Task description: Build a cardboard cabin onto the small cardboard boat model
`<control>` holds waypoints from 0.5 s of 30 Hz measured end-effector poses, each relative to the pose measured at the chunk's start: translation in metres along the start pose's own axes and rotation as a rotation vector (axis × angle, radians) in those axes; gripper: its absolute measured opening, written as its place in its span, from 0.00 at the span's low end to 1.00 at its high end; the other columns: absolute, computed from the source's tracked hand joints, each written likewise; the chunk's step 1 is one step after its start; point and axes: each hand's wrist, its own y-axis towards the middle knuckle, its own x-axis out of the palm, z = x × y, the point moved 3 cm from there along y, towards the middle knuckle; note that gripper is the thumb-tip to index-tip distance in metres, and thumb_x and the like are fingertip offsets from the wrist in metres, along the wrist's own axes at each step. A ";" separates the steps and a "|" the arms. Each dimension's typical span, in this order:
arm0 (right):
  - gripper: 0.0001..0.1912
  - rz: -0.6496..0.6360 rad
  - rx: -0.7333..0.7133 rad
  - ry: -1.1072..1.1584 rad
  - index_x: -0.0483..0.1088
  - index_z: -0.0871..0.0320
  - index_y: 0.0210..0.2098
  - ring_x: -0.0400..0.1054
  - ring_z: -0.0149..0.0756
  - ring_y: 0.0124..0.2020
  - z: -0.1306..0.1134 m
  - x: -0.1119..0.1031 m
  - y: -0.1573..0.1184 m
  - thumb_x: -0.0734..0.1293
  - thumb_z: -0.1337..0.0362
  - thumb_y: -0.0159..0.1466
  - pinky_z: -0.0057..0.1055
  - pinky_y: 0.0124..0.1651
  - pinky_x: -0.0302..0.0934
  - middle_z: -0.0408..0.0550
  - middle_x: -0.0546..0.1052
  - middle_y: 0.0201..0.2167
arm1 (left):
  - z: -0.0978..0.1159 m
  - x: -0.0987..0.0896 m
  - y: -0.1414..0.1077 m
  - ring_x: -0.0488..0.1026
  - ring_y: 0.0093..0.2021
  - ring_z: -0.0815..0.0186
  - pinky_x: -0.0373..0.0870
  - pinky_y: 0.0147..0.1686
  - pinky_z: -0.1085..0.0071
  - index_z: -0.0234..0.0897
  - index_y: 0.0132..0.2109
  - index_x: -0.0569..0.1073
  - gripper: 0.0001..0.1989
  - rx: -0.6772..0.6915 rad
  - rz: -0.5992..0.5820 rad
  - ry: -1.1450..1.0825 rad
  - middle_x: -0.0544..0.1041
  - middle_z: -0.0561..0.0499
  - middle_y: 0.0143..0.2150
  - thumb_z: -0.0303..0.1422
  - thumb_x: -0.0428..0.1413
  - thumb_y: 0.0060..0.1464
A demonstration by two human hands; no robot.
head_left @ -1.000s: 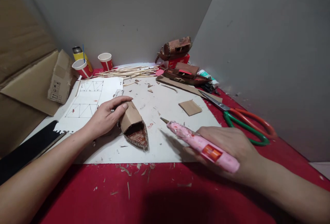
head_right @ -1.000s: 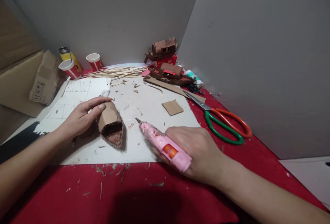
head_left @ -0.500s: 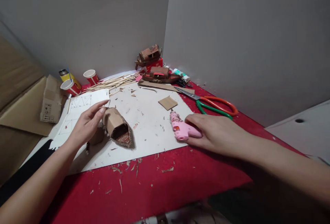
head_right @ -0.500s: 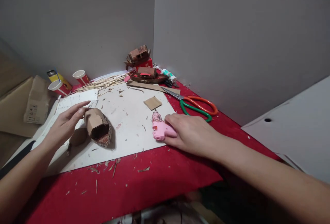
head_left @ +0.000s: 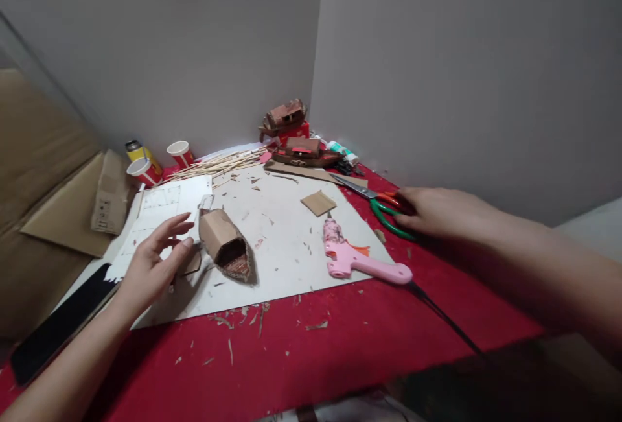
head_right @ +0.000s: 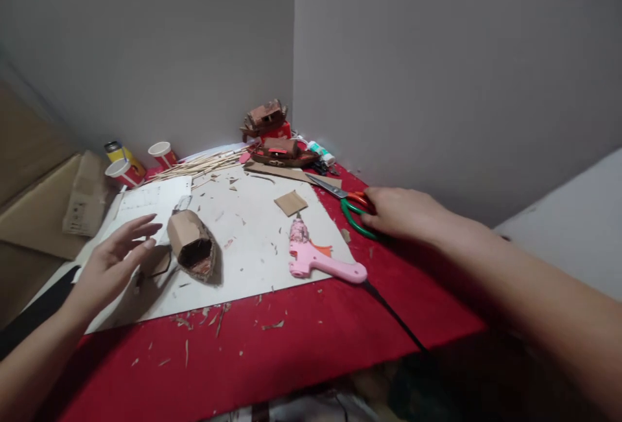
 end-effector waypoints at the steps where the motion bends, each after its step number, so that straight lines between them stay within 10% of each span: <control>1: 0.07 -0.056 0.011 0.000 0.70 0.60 0.21 0.56 0.25 0.15 0.002 0.005 0.003 0.71 0.67 0.53 0.29 0.22 0.43 0.48 0.72 0.17 | -0.001 0.000 0.000 0.75 0.52 0.52 0.70 0.53 0.52 0.42 0.61 0.68 0.28 0.000 -0.002 -0.002 0.77 0.40 0.56 0.47 0.56 0.56; 9: 0.05 -0.131 0.097 0.011 0.69 0.59 0.27 0.66 0.36 0.21 0.008 0.014 0.008 0.65 0.67 0.59 0.35 0.25 0.53 0.58 0.76 0.23 | 0.002 0.001 0.012 0.77 0.51 0.55 0.73 0.50 0.54 0.41 0.57 0.71 0.22 -0.028 -0.036 -0.118 0.78 0.41 0.54 0.41 0.55 0.57; 15: 0.16 -0.024 0.276 0.215 0.73 0.57 0.25 0.70 0.39 0.21 -0.004 -0.029 0.002 0.72 0.50 0.56 0.34 0.25 0.59 0.54 0.77 0.21 | 0.001 0.009 0.029 0.74 0.56 0.55 0.68 0.57 0.54 0.41 0.52 0.75 0.18 0.001 -0.083 -0.182 0.78 0.43 0.55 0.43 0.53 0.59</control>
